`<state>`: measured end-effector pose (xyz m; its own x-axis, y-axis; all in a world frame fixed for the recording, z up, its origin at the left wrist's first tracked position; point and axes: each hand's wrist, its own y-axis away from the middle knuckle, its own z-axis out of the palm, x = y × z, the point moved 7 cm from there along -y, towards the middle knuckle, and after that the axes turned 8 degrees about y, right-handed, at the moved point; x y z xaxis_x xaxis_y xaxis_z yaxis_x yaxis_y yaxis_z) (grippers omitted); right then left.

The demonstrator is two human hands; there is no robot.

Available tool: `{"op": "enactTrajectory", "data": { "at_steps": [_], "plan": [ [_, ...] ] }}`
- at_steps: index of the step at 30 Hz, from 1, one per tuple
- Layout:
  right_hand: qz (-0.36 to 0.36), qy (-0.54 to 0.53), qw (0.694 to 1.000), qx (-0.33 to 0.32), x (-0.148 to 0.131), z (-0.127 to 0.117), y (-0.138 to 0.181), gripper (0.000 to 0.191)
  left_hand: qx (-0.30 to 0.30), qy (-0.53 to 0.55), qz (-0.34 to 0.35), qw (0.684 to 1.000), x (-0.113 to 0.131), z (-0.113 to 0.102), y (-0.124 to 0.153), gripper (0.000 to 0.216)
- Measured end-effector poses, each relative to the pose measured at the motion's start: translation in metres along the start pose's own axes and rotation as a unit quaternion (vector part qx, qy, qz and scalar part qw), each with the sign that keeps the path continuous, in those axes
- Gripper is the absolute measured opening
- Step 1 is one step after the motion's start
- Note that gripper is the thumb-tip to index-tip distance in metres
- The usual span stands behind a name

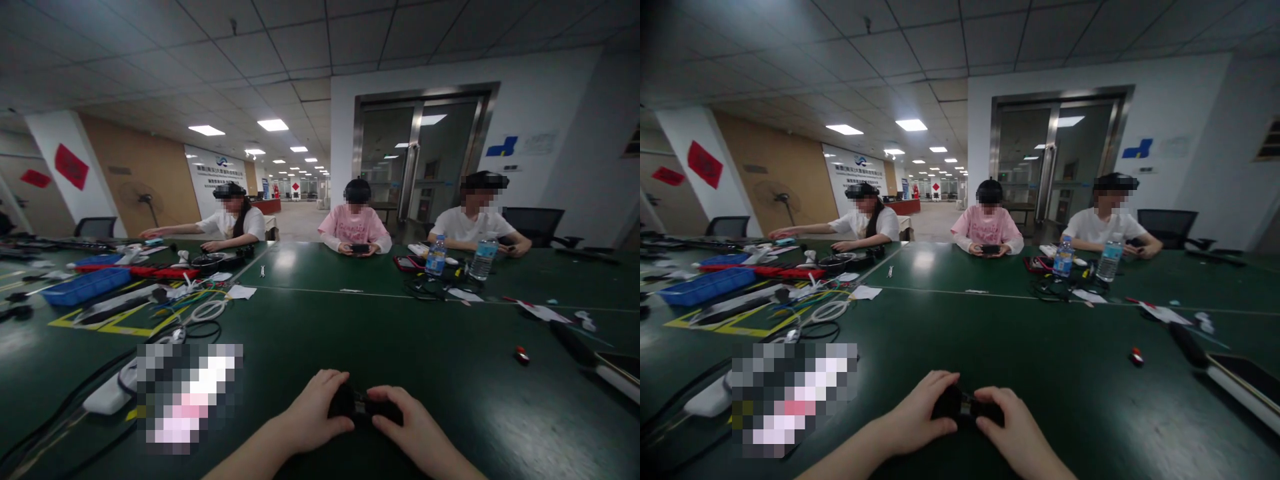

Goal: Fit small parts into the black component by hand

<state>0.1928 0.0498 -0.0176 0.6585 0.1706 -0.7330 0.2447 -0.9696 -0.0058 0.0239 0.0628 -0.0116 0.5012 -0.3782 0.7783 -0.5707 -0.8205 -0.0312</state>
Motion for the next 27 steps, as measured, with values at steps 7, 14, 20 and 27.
{"op": "enactTrajectory", "data": {
  "at_steps": [7,14,20,27],
  "plan": [
    [-0.015,0.038,0.999,0.024,-0.003,-0.001,0.004,0.031,0.020,-0.008,0.022,1.000,0.003,0.000,-0.002,0.042],
    [-0.044,0.038,0.998,0.018,-0.011,0.003,0.001,0.033,0.024,-0.023,0.028,0.999,0.010,0.000,-0.001,0.037],
    [-0.045,0.056,0.997,0.011,-0.008,0.008,-0.004,0.026,0.007,-0.019,0.053,0.998,0.014,-0.003,0.002,0.048],
    [-0.049,0.064,0.997,0.015,-0.005,0.008,-0.003,0.025,0.009,-0.009,0.065,0.998,0.019,-0.007,0.002,0.042]
  ]
}}
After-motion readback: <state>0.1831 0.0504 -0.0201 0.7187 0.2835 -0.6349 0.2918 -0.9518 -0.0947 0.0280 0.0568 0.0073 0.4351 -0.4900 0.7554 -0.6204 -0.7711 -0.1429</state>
